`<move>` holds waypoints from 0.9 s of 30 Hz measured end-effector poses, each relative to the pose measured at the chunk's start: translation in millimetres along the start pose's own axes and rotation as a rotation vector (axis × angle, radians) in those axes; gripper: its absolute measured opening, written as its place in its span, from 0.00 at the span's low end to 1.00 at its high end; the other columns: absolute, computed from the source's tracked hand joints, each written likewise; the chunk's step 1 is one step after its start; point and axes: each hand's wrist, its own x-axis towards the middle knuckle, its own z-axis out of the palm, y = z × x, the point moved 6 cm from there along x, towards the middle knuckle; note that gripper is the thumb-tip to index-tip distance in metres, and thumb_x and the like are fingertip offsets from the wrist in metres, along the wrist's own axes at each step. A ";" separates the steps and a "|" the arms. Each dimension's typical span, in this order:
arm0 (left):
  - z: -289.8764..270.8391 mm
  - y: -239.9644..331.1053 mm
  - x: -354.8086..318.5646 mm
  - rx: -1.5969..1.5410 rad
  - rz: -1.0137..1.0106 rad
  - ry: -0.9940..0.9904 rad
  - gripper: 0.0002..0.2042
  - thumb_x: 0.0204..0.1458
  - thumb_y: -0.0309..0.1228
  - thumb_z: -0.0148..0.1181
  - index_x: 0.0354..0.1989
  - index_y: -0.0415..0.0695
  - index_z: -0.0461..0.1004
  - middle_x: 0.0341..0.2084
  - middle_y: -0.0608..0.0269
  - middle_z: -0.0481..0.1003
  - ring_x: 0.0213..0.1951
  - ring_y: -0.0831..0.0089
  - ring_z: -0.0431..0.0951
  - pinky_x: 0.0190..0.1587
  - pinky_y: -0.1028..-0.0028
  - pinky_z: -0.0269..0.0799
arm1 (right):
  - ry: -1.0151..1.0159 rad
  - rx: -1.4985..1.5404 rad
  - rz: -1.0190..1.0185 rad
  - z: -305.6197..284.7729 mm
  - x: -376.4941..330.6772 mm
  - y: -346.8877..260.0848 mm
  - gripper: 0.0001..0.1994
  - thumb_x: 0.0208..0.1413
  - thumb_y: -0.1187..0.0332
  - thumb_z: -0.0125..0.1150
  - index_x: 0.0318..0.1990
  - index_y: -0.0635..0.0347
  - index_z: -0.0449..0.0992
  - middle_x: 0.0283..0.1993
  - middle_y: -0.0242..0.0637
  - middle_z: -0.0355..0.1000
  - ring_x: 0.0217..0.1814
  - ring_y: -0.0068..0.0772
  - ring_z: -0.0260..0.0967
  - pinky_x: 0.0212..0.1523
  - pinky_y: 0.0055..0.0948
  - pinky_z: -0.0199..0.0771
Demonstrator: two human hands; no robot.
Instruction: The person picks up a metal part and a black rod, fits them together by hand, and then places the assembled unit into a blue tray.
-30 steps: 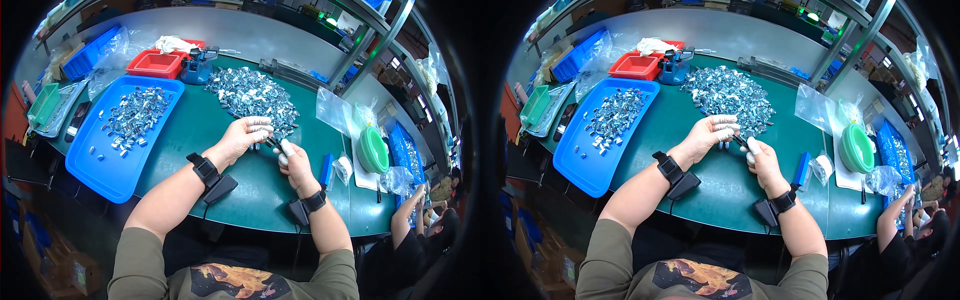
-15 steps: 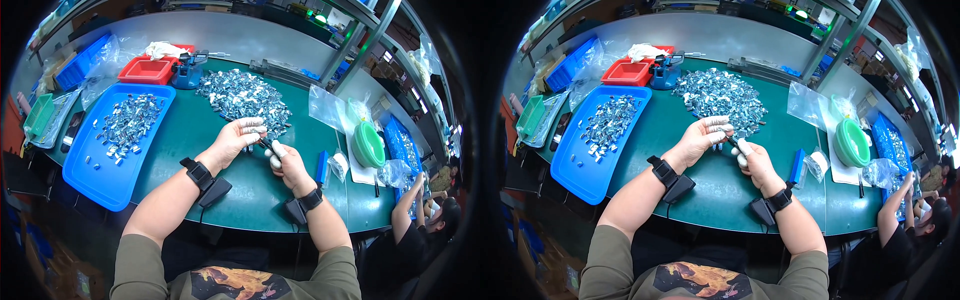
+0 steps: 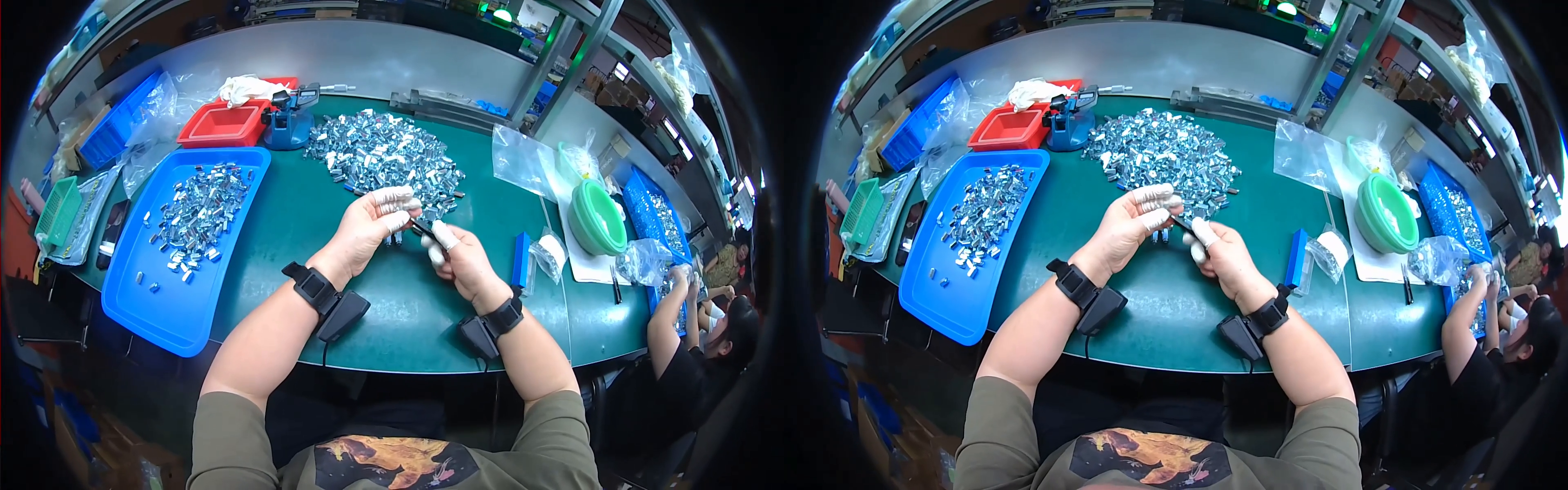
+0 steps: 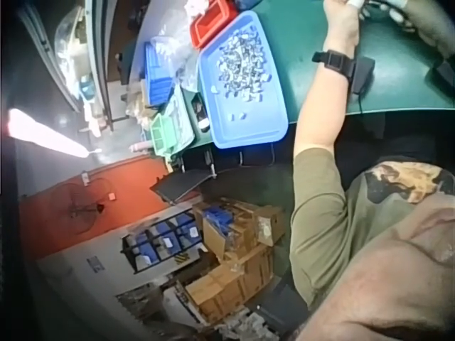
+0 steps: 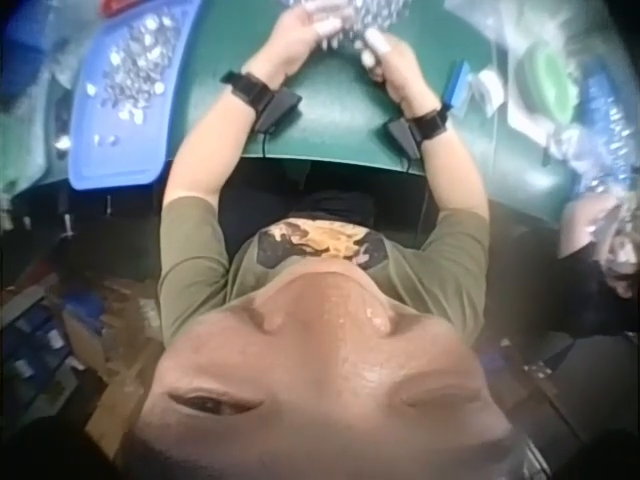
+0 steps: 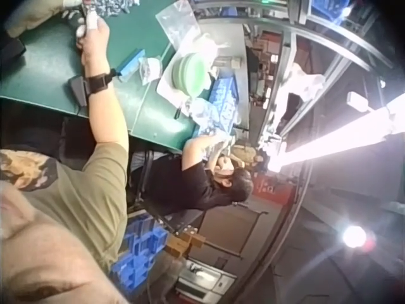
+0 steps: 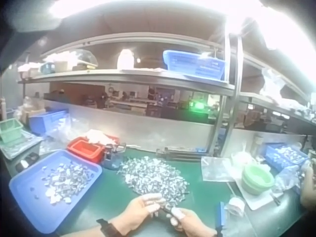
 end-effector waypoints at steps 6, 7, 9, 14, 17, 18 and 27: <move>1.8 4.2 6.7 0.011 0.045 -0.029 0.17 0.45 0.21 0.54 0.47 0.39 0.65 0.40 0.60 0.71 0.44 0.70 0.71 0.45 0.74 0.67 | -0.053 0.008 0.043 -7.9 1.3 -3.0 0.08 0.53 0.63 0.52 0.32 0.59 0.67 0.18 0.21 0.57 0.15 0.12 0.48 0.15 0.12 0.46; 2.6 5.1 6.0 0.010 0.049 -0.042 0.17 0.45 0.21 0.54 0.46 0.39 0.65 0.40 0.60 0.71 0.44 0.70 0.71 0.45 0.74 0.67 | -0.053 0.028 0.055 -5.3 2.5 0.5 0.08 0.53 0.63 0.52 0.32 0.59 0.67 0.18 0.21 0.57 0.15 0.12 0.48 0.15 0.12 0.46; 1.8 3.2 7.3 0.008 0.037 -0.033 0.17 0.45 0.21 0.54 0.46 0.39 0.65 0.40 0.60 0.71 0.44 0.70 0.71 0.45 0.74 0.68 | 0.018 -0.049 -0.051 -2.7 3.7 -4.4 0.09 0.53 0.63 0.51 0.31 0.59 0.68 0.18 0.21 0.57 0.15 0.11 0.48 0.14 0.13 0.46; 3.0 4.3 8.8 0.019 0.010 0.022 0.16 0.46 0.23 0.55 0.46 0.39 0.66 0.39 0.59 0.71 0.42 0.71 0.72 0.43 0.74 0.69 | 0.059 -0.052 -0.176 -6.6 2.5 -8.5 0.09 0.54 0.63 0.50 0.33 0.58 0.69 0.18 0.21 0.57 0.15 0.11 0.47 0.14 0.13 0.46; -0.9 2.2 8.0 0.067 -0.027 0.048 0.16 0.46 0.24 0.56 0.45 0.39 0.66 0.37 0.60 0.71 0.39 0.73 0.73 0.41 0.75 0.69 | 0.091 -0.121 -0.222 -8.8 4.4 -9.4 0.09 0.54 0.62 0.49 0.33 0.58 0.69 0.18 0.21 0.57 0.14 0.10 0.47 0.14 0.13 0.45; -1.5 2.1 7.8 0.095 -0.039 0.047 0.16 0.46 0.25 0.56 0.45 0.39 0.66 0.36 0.61 0.72 0.37 0.74 0.73 0.40 0.76 0.70 | 0.109 -0.164 -0.247 -10.0 4.5 -10.3 0.09 0.55 0.62 0.49 0.34 0.59 0.69 0.18 0.21 0.56 0.14 0.10 0.47 0.14 0.13 0.44; -5.8 0.5 5.2 0.187 -0.046 0.094 0.15 0.46 0.27 0.57 0.44 0.39 0.67 0.34 0.64 0.72 0.34 0.76 0.73 0.38 0.79 0.70 | 0.181 -0.151 -0.249 -5.2 2.2 -13.4 0.12 0.55 0.60 0.48 0.32 0.59 0.69 0.16 0.21 0.55 0.14 0.11 0.46 0.14 0.14 0.43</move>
